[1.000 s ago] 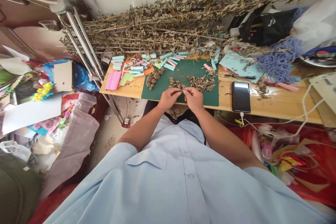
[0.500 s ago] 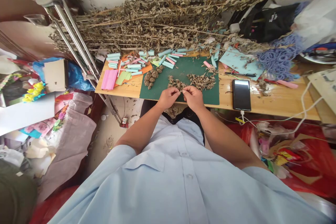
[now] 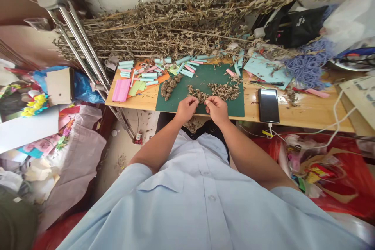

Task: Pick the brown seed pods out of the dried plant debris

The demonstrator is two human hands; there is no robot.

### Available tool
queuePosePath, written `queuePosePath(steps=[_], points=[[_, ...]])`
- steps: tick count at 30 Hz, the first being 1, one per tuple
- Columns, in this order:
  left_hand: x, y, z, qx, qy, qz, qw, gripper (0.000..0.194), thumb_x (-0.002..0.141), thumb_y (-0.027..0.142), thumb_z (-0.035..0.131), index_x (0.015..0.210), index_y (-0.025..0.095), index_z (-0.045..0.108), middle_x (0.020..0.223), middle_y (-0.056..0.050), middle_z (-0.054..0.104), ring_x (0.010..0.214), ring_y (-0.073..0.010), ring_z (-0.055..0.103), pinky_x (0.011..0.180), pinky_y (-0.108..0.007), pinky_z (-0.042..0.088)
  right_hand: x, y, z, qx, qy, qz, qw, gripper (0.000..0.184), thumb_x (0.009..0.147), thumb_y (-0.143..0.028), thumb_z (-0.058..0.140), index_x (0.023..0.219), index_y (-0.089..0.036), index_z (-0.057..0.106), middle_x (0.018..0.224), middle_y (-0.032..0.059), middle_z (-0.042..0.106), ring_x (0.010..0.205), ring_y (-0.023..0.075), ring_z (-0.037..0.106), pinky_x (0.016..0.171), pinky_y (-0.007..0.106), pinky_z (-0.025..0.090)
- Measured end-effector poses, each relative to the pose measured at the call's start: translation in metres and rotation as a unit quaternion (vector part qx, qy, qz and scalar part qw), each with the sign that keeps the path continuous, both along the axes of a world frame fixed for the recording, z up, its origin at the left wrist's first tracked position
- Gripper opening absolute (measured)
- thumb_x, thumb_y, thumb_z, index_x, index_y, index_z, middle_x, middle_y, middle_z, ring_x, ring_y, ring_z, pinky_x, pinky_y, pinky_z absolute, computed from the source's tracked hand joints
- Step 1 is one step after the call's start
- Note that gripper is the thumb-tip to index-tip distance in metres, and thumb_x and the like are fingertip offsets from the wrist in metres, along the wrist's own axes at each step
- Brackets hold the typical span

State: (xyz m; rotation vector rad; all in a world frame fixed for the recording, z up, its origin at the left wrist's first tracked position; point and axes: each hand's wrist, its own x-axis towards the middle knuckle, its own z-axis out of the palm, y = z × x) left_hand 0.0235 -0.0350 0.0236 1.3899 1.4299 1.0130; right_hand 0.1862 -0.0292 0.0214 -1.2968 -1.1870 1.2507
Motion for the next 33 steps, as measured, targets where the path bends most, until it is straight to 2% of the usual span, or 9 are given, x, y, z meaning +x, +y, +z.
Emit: queuePosePath(steps=[7, 12, 16, 18, 21, 23, 25, 28, 33], points=[[0.011, 0.009, 0.002, -0.064, -0.015, 0.095, 0.993, 0.017, 0.090, 0.032, 0.061, 0.080, 0.018, 0.062, 0.063, 0.003, 0.060, 0.046, -0.0089, 0.053, 0.047, -0.022, 0.038, 0.001, 0.001, -0.007, -0.002, 0.032, -0.006, 0.999, 0.014, 0.081, -0.036, 0.066, 0.079, -0.022, 0.063, 0.054, -0.0052, 0.056, 0.045, 0.0098, 0.049, 0.046, 0.023, 0.037], [0.011, 0.013, 0.002, -0.079, -0.023, 0.116, 0.990, 0.021, 0.091, 0.037, 0.063, 0.081, 0.019, 0.062, 0.065, 0.002, 0.062, 0.046, -0.0094, 0.056, 0.047, -0.023, 0.040, 0.001, 0.001, -0.009, -0.012, 0.030, -0.012, 0.999, 0.019, 0.082, -0.042, 0.066, 0.080, -0.023, 0.062, 0.053, -0.0052, 0.054, 0.045, 0.0108, 0.049, 0.045, 0.024, 0.037], [0.010, 0.013, 0.002, -0.074, -0.009, 0.076, 0.994, 0.027, 0.089, 0.043, 0.067, 0.080, 0.018, 0.065, 0.063, 0.001, 0.062, 0.046, -0.0093, 0.054, 0.046, -0.023, 0.039, 0.000, 0.002, -0.006, -0.015, 0.008, -0.004, 1.000, 0.019, 0.081, -0.041, 0.067, 0.080, -0.022, 0.063, 0.053, -0.0049, 0.055, 0.045, 0.0112, 0.049, 0.047, 0.025, 0.039], [0.008, 0.011, 0.000, -0.057, -0.028, 0.028, 0.998, 0.024, 0.090, 0.039, 0.066, 0.097, 0.017, 0.070, 0.067, 0.001, 0.063, 0.046, -0.0091, 0.053, 0.046, -0.023, 0.040, 0.000, 0.003, -0.005, -0.018, 0.000, 0.003, 1.000, 0.018, 0.081, -0.040, 0.067, 0.079, -0.022, 0.065, 0.051, -0.0048, 0.055, 0.045, 0.0114, 0.048, 0.047, 0.025, 0.039], [0.004, 0.006, -0.002, -0.026, -0.047, -0.033, 0.998, 0.033, 0.091, 0.034, 0.064, 0.120, 0.018, 0.068, 0.074, 0.000, 0.066, 0.048, -0.0088, 0.054, 0.049, -0.023, 0.043, -0.001, 0.005, -0.003, -0.025, -0.014, 0.018, 0.999, 0.017, 0.079, -0.038, 0.067, 0.077, -0.021, 0.066, 0.049, -0.0045, 0.055, 0.045, 0.0117, 0.048, 0.047, 0.025, 0.038], [0.002, 0.004, -0.002, -0.016, -0.037, -0.048, 0.998, 0.028, 0.092, 0.033, 0.062, 0.114, 0.018, 0.071, 0.078, -0.001, 0.067, 0.050, -0.0088, 0.055, 0.051, -0.023, 0.044, -0.002, 0.006, -0.002, -0.023, -0.026, 0.024, 0.999, 0.016, 0.078, -0.036, 0.067, 0.075, -0.021, 0.067, 0.050, -0.0042, 0.056, 0.046, 0.0117, 0.048, 0.048, 0.025, 0.038], [0.002, 0.003, 0.000, -0.011, -0.020, -0.053, 0.998, 0.022, 0.094, 0.033, 0.059, 0.101, 0.017, 0.072, 0.079, -0.002, 0.068, 0.052, -0.0092, 0.056, 0.051, -0.023, 0.044, -0.003, 0.006, -0.002, -0.021, -0.035, 0.028, 0.999, 0.014, 0.077, -0.034, 0.068, 0.074, -0.020, 0.067, 0.051, -0.0039, 0.057, 0.046, 0.0115, 0.047, 0.048, 0.025, 0.038], [0.002, 0.002, 0.004, -0.007, 0.011, -0.055, 0.998, 0.022, 0.095, 0.031, 0.055, 0.086, 0.017, 0.069, 0.067, 0.000, 0.063, 0.052, -0.0105, 0.055, 0.053, -0.024, 0.043, -0.004, 0.007, -0.002, -0.027, -0.043, 0.035, 0.998, 0.012, 0.076, -0.033, 0.068, 0.074, -0.020, 0.067, 0.053, -0.0037, 0.058, 0.045, 0.0111, 0.046, 0.047, 0.026, 0.038], [0.002, 0.001, 0.005, 0.008, 0.036, -0.045, 0.998, 0.020, 0.095, 0.029, 0.054, 0.081, 0.019, 0.063, 0.059, 0.002, 0.057, 0.052, -0.0105, 0.053, 0.057, -0.024, 0.043, -0.003, 0.007, -0.006, -0.028, -0.055, 0.029, 0.998, 0.013, 0.076, -0.034, 0.069, 0.075, -0.021, 0.068, 0.054, -0.0032, 0.060, 0.045, 0.0122, 0.050, 0.048, 0.027, 0.041]])
